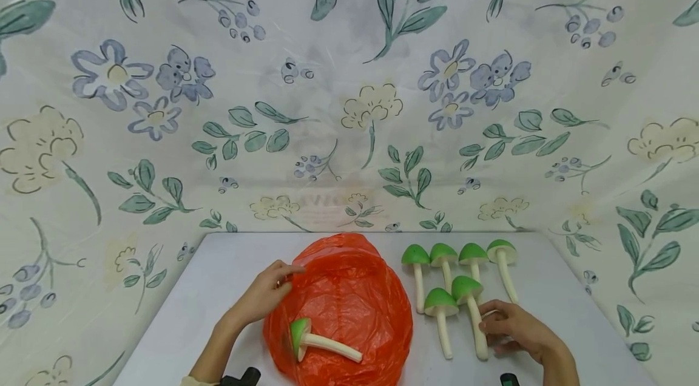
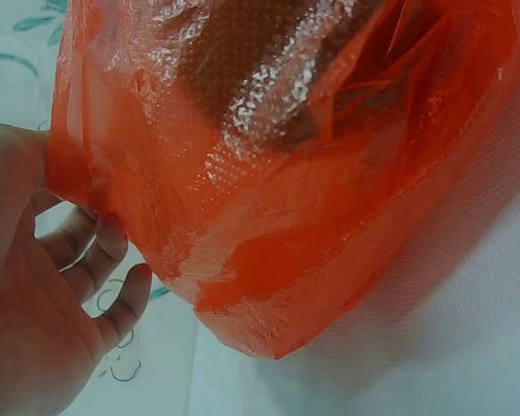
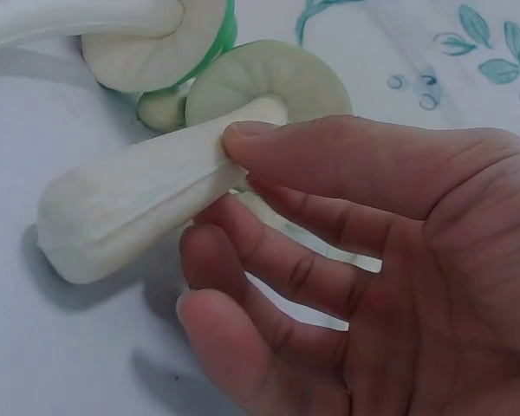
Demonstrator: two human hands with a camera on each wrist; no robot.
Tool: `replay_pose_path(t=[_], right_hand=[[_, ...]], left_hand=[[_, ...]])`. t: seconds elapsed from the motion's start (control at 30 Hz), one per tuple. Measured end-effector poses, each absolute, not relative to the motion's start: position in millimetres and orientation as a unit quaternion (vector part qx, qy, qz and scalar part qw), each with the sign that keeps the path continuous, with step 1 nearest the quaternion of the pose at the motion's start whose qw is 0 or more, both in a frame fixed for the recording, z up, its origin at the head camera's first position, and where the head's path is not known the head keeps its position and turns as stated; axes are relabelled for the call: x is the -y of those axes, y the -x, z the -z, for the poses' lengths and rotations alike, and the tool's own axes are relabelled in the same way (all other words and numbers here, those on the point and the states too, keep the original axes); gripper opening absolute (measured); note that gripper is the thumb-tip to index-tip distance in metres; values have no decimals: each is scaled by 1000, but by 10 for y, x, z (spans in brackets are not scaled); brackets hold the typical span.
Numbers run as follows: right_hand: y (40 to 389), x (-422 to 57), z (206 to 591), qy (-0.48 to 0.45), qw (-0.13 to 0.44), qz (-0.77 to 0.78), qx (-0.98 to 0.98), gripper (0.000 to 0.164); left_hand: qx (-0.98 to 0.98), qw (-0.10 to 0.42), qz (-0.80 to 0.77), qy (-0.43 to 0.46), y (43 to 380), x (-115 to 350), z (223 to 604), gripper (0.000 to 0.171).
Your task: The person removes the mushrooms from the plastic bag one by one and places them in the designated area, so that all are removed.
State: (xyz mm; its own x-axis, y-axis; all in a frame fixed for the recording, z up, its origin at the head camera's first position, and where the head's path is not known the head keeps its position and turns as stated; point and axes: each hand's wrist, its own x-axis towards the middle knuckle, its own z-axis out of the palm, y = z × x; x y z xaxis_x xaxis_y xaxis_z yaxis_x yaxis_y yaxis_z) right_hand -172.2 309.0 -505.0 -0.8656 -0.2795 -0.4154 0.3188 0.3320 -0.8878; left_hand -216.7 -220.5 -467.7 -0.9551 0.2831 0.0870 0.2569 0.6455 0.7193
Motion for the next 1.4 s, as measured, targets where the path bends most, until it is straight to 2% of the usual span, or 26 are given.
replay_pose_path(t=[0.6, 1.0, 1.4], right_hand=[[1685, -3148, 5063, 3, 266, 580, -770, 32], [1670, -3162, 5083, -10, 253, 571, -781, 28], [1734, -3061, 4848, 44, 240, 577, -780, 24]], left_hand=[[-909, 19, -390, -148, 2163, 2226, 4681, 36], [-903, 15, -397, -162, 2167, 2223, 4696, 36], [-908, 11, -389, -155, 2159, 2223, 4679, 37]])
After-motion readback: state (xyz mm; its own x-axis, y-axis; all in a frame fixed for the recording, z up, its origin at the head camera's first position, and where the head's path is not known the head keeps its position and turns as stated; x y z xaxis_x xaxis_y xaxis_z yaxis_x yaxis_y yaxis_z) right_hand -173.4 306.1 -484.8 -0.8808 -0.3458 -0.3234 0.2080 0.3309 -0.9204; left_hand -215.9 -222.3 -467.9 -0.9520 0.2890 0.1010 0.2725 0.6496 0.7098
